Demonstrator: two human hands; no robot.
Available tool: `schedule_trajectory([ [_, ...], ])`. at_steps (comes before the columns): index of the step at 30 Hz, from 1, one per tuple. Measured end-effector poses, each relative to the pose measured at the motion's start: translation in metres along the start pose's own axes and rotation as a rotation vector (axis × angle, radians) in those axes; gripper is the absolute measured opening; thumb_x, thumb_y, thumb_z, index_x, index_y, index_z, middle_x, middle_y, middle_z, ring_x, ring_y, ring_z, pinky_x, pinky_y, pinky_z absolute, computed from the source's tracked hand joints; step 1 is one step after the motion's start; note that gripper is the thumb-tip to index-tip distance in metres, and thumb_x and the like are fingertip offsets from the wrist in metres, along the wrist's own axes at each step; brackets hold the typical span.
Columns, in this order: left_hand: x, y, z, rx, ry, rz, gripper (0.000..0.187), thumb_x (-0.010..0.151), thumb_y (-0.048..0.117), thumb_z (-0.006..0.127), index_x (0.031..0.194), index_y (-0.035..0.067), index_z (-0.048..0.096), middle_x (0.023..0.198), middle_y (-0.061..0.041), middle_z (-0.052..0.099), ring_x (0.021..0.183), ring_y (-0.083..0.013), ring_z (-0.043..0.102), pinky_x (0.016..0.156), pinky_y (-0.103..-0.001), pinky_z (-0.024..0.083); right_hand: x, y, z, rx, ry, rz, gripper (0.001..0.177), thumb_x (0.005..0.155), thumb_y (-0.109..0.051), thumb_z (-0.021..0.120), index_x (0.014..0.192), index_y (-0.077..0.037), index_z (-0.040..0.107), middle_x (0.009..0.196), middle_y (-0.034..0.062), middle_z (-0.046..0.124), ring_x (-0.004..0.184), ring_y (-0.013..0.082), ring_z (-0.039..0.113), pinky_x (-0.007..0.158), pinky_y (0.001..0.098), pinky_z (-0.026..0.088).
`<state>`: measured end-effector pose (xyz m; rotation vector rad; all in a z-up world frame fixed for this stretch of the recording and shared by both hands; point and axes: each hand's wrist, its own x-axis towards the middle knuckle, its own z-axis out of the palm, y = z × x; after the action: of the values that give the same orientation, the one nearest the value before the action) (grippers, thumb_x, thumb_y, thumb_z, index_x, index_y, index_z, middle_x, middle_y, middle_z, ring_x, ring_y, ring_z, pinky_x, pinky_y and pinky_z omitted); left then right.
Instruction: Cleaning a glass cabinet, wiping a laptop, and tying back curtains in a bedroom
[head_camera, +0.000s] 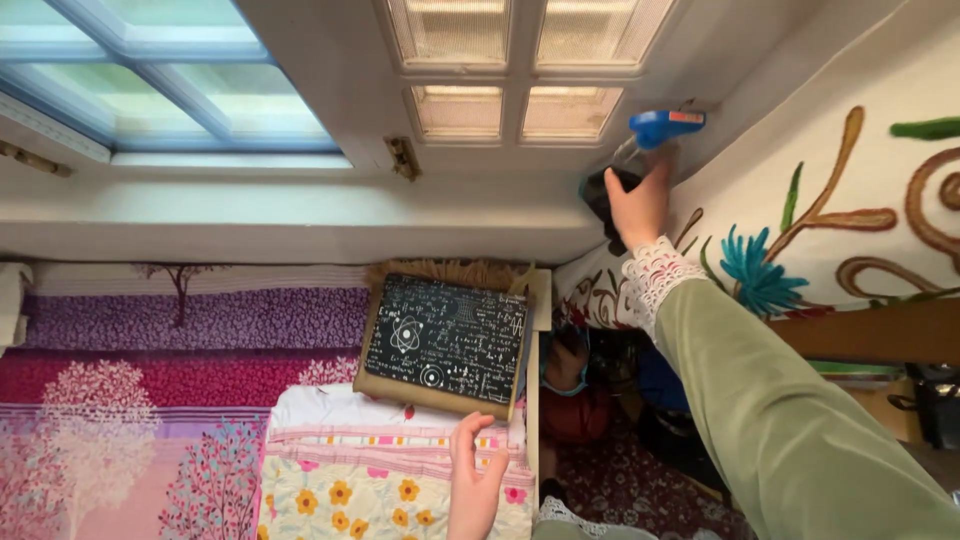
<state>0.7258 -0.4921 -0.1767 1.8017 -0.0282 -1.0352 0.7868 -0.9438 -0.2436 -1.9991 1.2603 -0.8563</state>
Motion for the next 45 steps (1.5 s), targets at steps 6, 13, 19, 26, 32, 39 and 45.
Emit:
schedule_trajectory([
  [6, 0.002, 0.006, -0.002, -0.046, 0.005, -0.01, 0.042, 0.086, 0.013, 0.06, 0.127, 0.021, 0.061, 0.152, -0.002, 0.048, 0.145, -0.0173, 0.044, 0.122, -0.043, 0.03, 0.003, 0.015, -0.005, -0.036, -0.019, -0.014, 0.091, 0.09, -0.03, 0.079, 0.154, 0.003, 0.024, 0.159, 0.0247, 0.037, 0.147, 0.0381, 0.038, 0.12, 0.0417, 0.03],
  [13, 0.03, -0.01, 0.003, -0.198, 0.011, -0.306, 0.058, 0.087, 0.023, 0.062, 0.143, 0.016, 0.049, 0.159, -0.004, 0.045, 0.149, -0.0212, 0.038, 0.124, -0.048, 0.03, -0.012, 0.005, -0.011, -0.001, -0.142, 0.055, 0.109, 0.092, -0.034, 0.082, 0.161, -0.004, 0.003, 0.17, 0.0191, 0.008, 0.158, 0.0334, 0.015, 0.128, 0.0433, 0.02],
  [19, 0.071, -0.046, 0.005, -0.478, 0.023, -0.425, 0.08, 0.089, 0.033, 0.061, 0.158, 0.011, 0.028, 0.168, -0.011, 0.029, 0.156, -0.0241, 0.026, 0.129, -0.042, 0.021, -0.052, -0.002, -0.023, 0.048, -0.139, 0.115, 0.113, 0.099, -0.031, 0.082, 0.161, 0.0, -0.008, 0.172, 0.0206, -0.005, 0.161, 0.0308, 0.0, 0.13, 0.038, 0.004],
  [26, 0.233, -0.241, 0.06, -0.984, 0.372, -0.441, 0.082, 0.087, 0.022, 0.083, 0.151, 0.008, 0.035, 0.157, -0.019, 0.024, 0.152, -0.0381, 0.02, 0.124, -0.057, 0.015, -0.219, -0.029, -0.078, 0.241, -0.434, 0.123, 0.085, 0.09, -0.011, 0.074, 0.157, 0.0, 0.024, 0.157, 0.0291, 0.031, 0.149, 0.0465, 0.027, 0.117, 0.0586, 0.032],
  [32, 0.299, -0.292, 0.067, -0.944, 0.409, -0.584, 0.041, 0.078, 0.022, 0.082, 0.115, 0.01, 0.071, 0.099, -0.01, 0.075, 0.08, -0.0212, 0.068, 0.058, -0.028, 0.051, -0.324, 0.044, -0.152, 0.125, -0.592, 0.549, 0.062, 0.086, -0.021, 0.07, 0.146, -0.018, 0.051, 0.154, -0.0005, 0.054, 0.126, 0.0244, 0.064, 0.108, 0.0351, 0.048],
  [39, 0.254, -0.189, 0.061, -0.631, 0.462, -0.565, 0.099, 0.089, 0.029, 0.077, 0.163, 0.008, 0.015, 0.167, -0.017, 0.026, 0.121, -0.0293, 0.064, 0.086, -0.031, 0.06, -0.364, 0.077, -0.214, -0.009, -0.736, 0.87, 0.058, 0.091, -0.035, 0.062, 0.147, -0.027, 0.049, 0.157, -0.0068, 0.048, 0.144, 0.0164, 0.049, 0.12, 0.0398, 0.046],
  [45, 0.19, -0.174, 0.044, -0.97, 0.586, -0.133, 0.038, 0.087, 0.001, 0.074, 0.117, 0.0, 0.052, 0.117, -0.021, 0.068, 0.095, -0.0295, 0.069, 0.076, -0.046, 0.063, -0.401, 0.113, -0.232, 0.156, -0.747, 0.543, 0.033, 0.09, -0.019, 0.069, 0.122, -0.013, 0.072, 0.126, 0.0012, 0.077, 0.119, 0.0128, 0.069, 0.107, 0.0264, 0.045],
])
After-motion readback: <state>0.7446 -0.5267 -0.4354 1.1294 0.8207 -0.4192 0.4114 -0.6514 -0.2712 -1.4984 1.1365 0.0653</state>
